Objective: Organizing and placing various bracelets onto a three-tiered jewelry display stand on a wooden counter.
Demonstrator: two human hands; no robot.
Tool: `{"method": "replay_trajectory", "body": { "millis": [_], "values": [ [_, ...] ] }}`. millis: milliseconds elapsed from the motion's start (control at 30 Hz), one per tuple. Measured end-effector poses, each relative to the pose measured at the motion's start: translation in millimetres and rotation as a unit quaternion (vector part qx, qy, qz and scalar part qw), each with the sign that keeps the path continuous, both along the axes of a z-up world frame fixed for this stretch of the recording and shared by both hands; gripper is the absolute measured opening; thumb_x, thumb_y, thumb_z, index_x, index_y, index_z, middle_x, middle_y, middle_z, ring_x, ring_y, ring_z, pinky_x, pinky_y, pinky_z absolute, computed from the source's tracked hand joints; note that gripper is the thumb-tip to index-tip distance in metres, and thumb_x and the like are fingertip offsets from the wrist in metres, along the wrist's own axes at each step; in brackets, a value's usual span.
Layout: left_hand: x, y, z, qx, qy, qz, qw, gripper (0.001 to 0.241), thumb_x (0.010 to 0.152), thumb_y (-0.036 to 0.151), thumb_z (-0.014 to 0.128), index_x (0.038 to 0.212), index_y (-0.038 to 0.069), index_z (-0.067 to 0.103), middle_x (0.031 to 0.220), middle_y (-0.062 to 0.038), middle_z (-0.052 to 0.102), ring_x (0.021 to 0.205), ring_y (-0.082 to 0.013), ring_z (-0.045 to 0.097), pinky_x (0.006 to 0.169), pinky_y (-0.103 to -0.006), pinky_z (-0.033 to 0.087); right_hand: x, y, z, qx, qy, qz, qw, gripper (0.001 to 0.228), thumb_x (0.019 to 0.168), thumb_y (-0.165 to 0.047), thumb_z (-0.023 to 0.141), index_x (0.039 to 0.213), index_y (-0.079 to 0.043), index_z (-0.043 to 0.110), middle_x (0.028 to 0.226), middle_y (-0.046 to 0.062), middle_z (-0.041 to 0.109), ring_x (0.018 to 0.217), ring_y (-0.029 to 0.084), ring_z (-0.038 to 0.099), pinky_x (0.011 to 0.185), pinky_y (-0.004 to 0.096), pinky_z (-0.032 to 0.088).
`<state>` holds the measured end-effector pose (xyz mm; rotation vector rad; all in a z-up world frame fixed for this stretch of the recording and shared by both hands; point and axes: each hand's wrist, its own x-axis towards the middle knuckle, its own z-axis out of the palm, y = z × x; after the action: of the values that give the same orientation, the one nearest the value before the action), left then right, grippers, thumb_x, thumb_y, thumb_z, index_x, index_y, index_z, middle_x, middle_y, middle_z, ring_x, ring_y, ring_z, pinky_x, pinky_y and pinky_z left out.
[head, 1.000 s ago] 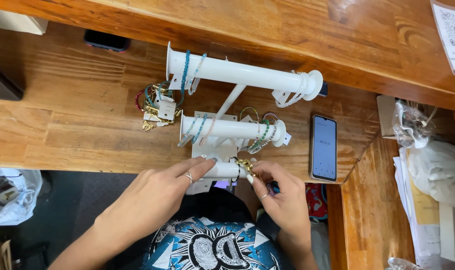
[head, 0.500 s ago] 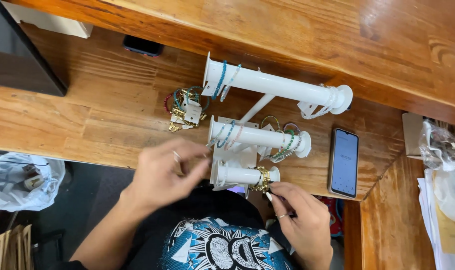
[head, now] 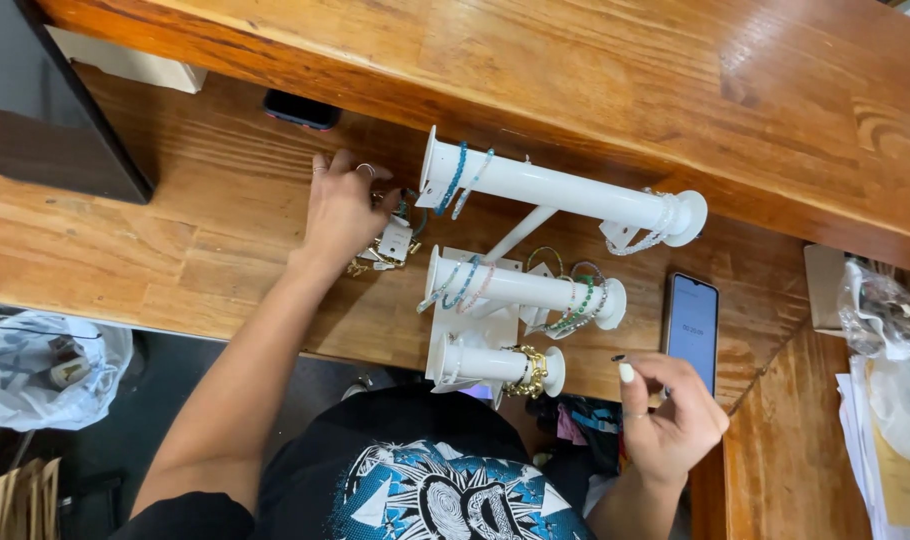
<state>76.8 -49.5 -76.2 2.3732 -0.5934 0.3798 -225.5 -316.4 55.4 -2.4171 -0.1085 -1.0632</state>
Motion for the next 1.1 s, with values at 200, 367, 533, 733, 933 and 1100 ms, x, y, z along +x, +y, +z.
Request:
{"method": "replay_trajectory", "body": {
  "millis": [200,367,533,733,933,1100],
  "values": [
    [0,-15,-7,0.004,0.012,0.031,0.999,0.009,0.076,0.016,0.083,0.082,0.021,0.081,0.09,-0.01,0.068,0.094,-0.0391,0.065,0.091,-0.0408,0.049,19,-49,-35,0.104,0.077,-0.117,0.985,0.003,0.1,-0.001,0.071,0.103,-0.002,0.073,0.075,0.012,0.072,0.06,0.022,0.06,0.062,0.036,0.048],
    [-22,-12,25,-0.088,0.084,0.031,0.992,0.011,0.081,0.018,0.085,0.089,0.024,0.081,0.091,-0.007,0.068,0.096,-0.0364,0.064,0.09,-0.0452,0.052,39,-59,-45,0.083,0.174,-0.181,0.964,0.007,0.093,0.001,0.074,0.1,0.003,0.073,0.078,0.022,0.071,0.066,0.033,0.064,0.065,0.046,0.051],
    [-73,1,77,-0.194,0.169,0.055,0.965,0.005,0.093,0.017,0.08,0.097,0.018,0.078,0.088,-0.006,0.075,0.089,-0.027,0.072,0.083,-0.041,0.054,54,-80,-90,0.033,0.22,-0.224,0.949,0.015,0.083,-0.008,0.08,0.097,-0.012,0.077,0.088,0.003,0.073,0.077,0.027,0.069,0.076,0.04,0.057],
    [-127,7,124,-0.413,0.23,-0.01,0.881,0.002,0.102,0.002,0.06,0.103,0.003,0.061,0.1,-0.015,0.078,0.092,-0.0175,0.074,0.084,-0.0295,0.054,64,-89,-128,-0.045,0.327,-0.216,0.919,0.022,0.085,-0.016,0.069,0.105,-0.008,0.075,0.095,0.013,0.068,0.1,0.039,0.059,0.089,0.052,0.049],
    [-150,2,134,-0.456,0.247,-0.092,0.85,0.005,0.094,0.002,0.068,0.096,0.0,0.064,0.114,-0.021,0.079,0.108,-0.0229,0.073,0.095,-0.0386,0.056,64,-99,-148,-0.032,0.359,-0.24,0.901,0.023,0.084,-0.012,0.064,0.104,-0.008,0.074,0.097,0.013,0.069,0.102,0.036,0.061,0.093,0.044,0.044],
    [-149,7,131,-0.403,0.203,-0.151,0.879,0.008,0.084,0.002,0.076,0.089,0.003,0.07,0.131,-0.02,0.07,0.123,-0.0342,0.068,0.102,-0.0469,0.052,53,-91,-112,0.042,0.311,-0.237,0.919,0.018,0.089,-0.012,0.067,0.107,-0.012,0.072,0.097,0.008,0.07,0.102,0.033,0.064,0.097,0.047,0.042]
  ]
}}
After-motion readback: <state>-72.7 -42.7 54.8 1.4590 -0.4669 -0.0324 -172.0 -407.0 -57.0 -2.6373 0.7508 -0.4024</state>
